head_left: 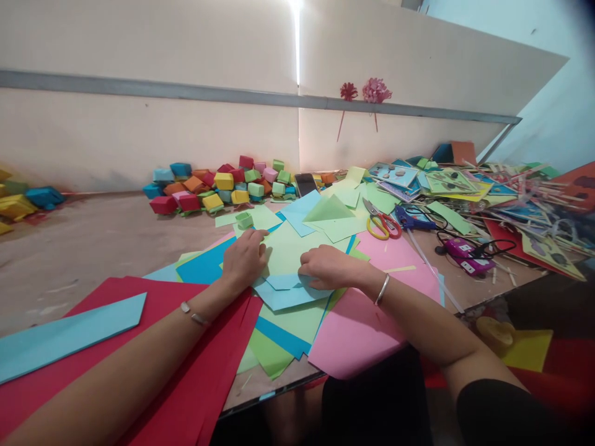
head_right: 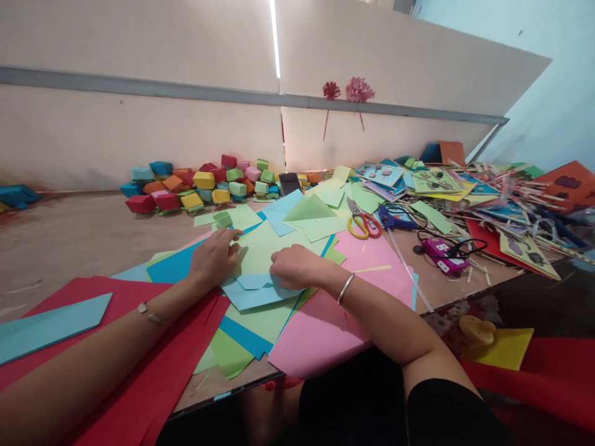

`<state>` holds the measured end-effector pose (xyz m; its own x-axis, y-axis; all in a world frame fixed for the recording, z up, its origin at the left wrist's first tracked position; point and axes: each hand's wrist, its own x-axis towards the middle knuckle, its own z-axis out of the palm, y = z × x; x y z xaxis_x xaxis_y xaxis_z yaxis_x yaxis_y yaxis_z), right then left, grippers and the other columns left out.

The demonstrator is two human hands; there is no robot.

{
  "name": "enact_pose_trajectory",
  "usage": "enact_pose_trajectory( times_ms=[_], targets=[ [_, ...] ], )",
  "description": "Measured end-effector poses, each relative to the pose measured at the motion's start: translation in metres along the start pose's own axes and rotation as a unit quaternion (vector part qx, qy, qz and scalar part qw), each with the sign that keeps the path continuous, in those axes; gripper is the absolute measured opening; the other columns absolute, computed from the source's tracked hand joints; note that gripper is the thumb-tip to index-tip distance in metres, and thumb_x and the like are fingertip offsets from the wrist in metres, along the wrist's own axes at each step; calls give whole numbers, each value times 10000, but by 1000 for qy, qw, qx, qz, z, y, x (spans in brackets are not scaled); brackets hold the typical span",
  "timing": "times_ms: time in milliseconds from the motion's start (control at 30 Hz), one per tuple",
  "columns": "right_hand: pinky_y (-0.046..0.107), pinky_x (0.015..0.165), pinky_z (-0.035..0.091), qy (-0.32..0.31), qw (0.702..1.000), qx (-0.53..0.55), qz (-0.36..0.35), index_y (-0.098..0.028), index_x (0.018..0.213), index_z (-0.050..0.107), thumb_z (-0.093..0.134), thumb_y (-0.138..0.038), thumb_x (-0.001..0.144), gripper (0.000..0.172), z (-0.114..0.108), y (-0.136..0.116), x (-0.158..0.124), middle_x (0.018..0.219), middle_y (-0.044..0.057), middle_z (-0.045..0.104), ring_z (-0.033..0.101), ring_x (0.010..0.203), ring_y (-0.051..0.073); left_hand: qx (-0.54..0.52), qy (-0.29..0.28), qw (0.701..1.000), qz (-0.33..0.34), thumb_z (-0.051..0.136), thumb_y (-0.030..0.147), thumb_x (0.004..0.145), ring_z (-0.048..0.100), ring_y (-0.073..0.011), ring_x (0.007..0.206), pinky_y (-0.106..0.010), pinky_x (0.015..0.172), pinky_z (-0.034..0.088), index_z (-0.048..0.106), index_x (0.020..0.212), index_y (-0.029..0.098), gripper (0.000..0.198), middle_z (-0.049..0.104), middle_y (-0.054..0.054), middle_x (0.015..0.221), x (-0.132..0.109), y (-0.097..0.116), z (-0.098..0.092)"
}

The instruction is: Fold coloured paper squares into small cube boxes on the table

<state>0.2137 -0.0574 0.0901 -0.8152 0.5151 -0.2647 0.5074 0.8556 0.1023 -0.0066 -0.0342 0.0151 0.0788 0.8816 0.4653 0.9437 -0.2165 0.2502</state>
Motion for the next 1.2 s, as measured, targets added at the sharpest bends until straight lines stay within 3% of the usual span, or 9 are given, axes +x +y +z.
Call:
enact_pose_trajectory(
  times_ms=[267, 400, 500, 567, 633, 767, 967, 1100, 1200],
  targets=[
    [264, 658, 374, 131, 966, 170, 141, -139, 1033, 671, 537, -60, 821, 263, 21, 16, 14, 1037, 107, 687, 618, 913, 197, -247, 95, 953, -148, 505, 385, 871, 652, -237, 861, -392, 787, 539, 573, 1054, 185, 279, 680, -113, 1055, 12, -12, 1],
    [251, 683, 427, 291, 790, 483, 242, -148, 757, 624, 584, -137, 760, 41, 30, 33, 21, 771, 8, 651, 601, 775, 154, -470, 112, 858, -177, 591, 568, 824, 664, -266, 1018, -397, 814, 568, 514, 1131, 175, 504, 642, -134, 1125, 12, -4, 0],
    [258, 695, 484, 303, 607, 711, 186, -158, 794, 634, 693, -232, 684, 145, 35, 28, 25, 772, -6, 667, 611, 737, 137, -602, -61, 775, -181, 663, 564, 791, 683, -254, 1022, -411, 885, 564, 547, 1172, 169, 561, 673, -130, 1140, 5, 13, -4],
    [262, 699, 508, 287, 542, 771, 171, -163, 799, 645, 762, -251, 621, 231, 38, 20, 28, 779, -4, 682, 619, 730, 132, -652, -191, 707, -197, 661, 545, 805, 699, -250, 961, -402, 857, 572, 622, 1126, 159, 504, 711, -133, 1095, 1, 23, -6],
    [246, 667, 510, 267, 517, 793, 179, -165, 788, 648, 785, -223, 586, 252, 40, 12, 30, 761, -12, 684, 616, 704, 122, -667, -210, 679, -222, 709, 472, 772, 704, -226, 833, -358, 763, 579, 677, 1042, 159, 414, 742, -114, 988, -2, 30, -8],
    [216, 591, 482, 239, 553, 778, 177, -156, 796, 653, 776, -150, 566, 260, 43, 7, 32, 735, -14, 691, 615, 665, 114, -651, -177, 690, -265, 738, 371, 696, 674, -204, 653, -324, 609, 551, 719, 976, 149, 357, 749, -85, 806, -3, 31, -7],
    [268, 639, 531, 182, 612, 757, 141, -157, 900, 632, 798, -196, 598, 347, 45, 5, 34, 774, 10, 698, 645, 698, 154, -577, -160, 779, -186, 786, 429, 653, 713, -255, 766, -345, 669, 559, 695, 1006, 164, 450, 766, -75, 847, -3, 30, -12],
    [381, 836, 537, 348, 742, 526, 227, -147, 1312, 540, 740, -275, 760, 601, 38, 10, 29, 1169, 146, 663, 620, 1057, 255, -431, -127, 884, -126, 710, 434, 669, 697, -271, 773, -349, 676, 532, 697, 970, 185, 391, 766, -60, 837, 1, 25, -19],
    [455, 1040, 398, 394, 865, 236, 203, -215, 1406, 529, 583, -152, 880, 532, 30, 15, 21, 1502, 167, 447, 393, 1366, 295, -296, -112, 947, -54, 651, 392, 689, 679, -256, 762, -345, 717, 519, 723, 941, 214, 317, 769, -37, 844, 5, 19, -21]
  ],
)
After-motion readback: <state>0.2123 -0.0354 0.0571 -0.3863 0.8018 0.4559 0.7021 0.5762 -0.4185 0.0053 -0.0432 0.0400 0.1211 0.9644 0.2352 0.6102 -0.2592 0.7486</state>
